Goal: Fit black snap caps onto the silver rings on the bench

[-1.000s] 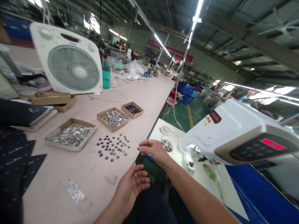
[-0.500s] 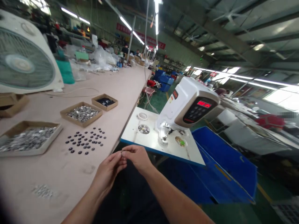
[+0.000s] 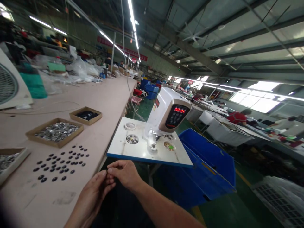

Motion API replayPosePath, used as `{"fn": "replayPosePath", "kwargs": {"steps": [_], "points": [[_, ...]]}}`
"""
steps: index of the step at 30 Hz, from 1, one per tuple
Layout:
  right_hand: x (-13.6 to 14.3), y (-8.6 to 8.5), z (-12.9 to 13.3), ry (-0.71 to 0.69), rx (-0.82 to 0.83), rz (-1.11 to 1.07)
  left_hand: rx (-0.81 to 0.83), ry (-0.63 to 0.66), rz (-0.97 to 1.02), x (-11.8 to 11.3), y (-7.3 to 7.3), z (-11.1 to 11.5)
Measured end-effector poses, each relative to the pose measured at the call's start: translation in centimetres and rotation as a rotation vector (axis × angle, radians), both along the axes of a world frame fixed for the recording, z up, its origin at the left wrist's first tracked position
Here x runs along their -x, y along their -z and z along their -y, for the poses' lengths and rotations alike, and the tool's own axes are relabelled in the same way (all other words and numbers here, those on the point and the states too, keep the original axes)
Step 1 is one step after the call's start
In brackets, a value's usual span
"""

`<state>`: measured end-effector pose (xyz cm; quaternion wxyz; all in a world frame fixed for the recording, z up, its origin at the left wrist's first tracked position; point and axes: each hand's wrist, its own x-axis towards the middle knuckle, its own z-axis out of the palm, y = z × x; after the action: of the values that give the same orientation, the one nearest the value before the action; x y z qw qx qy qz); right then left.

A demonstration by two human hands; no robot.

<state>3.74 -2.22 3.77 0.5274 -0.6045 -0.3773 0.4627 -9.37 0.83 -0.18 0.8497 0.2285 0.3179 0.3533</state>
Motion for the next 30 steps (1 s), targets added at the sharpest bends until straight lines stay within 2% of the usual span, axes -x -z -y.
{"fn": "replayPosePath", "kwargs": {"steps": [6,15,19,30], "points": [[0.2,-0.5,-0.1,0.012,-0.013,0.05,0.002,0.004,-0.025,0.1,-0.3,0.0],[-0.3,0.1,0.5,-0.005,-0.105,0.41,0.009,-0.071,-0.059,0.2,-0.9,0.0],[-0.5,0.2,0.5,-0.026,-0.102,0.438,0.018,-0.085,-0.073,0.1,-1.0,-0.2],[-0.2,0.2,0.4,0.05,0.002,0.437,0.035,-0.088,-0.099,0.2,-1.5,0.0]]}}
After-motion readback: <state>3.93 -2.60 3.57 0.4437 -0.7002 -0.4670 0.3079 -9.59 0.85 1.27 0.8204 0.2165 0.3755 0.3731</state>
